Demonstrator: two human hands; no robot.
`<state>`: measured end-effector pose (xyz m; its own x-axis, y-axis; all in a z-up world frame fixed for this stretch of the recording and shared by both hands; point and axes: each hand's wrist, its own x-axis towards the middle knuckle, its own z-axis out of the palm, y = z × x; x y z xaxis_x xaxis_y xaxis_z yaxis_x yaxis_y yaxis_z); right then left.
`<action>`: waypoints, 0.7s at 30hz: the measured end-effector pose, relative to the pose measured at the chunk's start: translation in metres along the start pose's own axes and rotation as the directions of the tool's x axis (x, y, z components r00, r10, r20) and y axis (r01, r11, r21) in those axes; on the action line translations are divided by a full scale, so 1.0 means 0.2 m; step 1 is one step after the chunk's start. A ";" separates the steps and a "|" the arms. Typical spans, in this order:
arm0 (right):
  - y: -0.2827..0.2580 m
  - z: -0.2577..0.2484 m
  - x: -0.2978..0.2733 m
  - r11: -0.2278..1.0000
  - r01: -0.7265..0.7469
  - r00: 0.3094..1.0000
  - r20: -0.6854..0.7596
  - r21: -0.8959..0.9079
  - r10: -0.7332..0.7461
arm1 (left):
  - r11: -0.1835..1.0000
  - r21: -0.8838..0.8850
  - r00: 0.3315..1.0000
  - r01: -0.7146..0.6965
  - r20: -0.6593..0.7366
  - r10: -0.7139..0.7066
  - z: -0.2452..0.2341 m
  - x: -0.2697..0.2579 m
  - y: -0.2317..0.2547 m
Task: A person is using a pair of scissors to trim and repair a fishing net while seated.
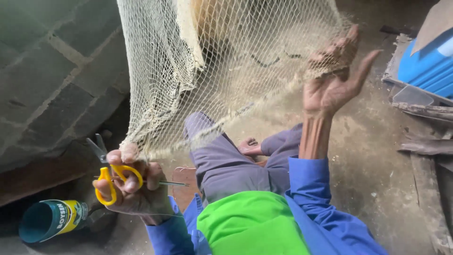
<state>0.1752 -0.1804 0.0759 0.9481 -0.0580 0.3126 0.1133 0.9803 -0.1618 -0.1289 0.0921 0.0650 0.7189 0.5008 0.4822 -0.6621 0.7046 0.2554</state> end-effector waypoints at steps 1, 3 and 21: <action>-0.03 -0.02 0.00 1.000 0.005 1.000 -0.002 -0.004 -0.005 | 1.000 -0.003 1.000 0.005 -0.001 -0.005 -0.01 0.01 -0.01; -0.08 -0.05 -0.01 0.999 0.011 0.993 0.116 -0.047 -0.006 | 0.999 0.033 0.999 0.009 -0.049 -0.008 -0.03 0.04 -0.02; -0.23 0.06 -0.11 0.956 0.159 0.987 0.071 -0.245 -0.146 | 0.983 -0.165 0.966 0.085 -0.228 -0.122 -0.23 0.20 -0.17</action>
<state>0.1455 -0.2219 0.0872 0.8979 -0.1865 0.3987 0.3316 0.8822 -0.3342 -0.0683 0.1110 0.0363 0.8235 0.5121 0.2439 -0.5542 0.8181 0.1535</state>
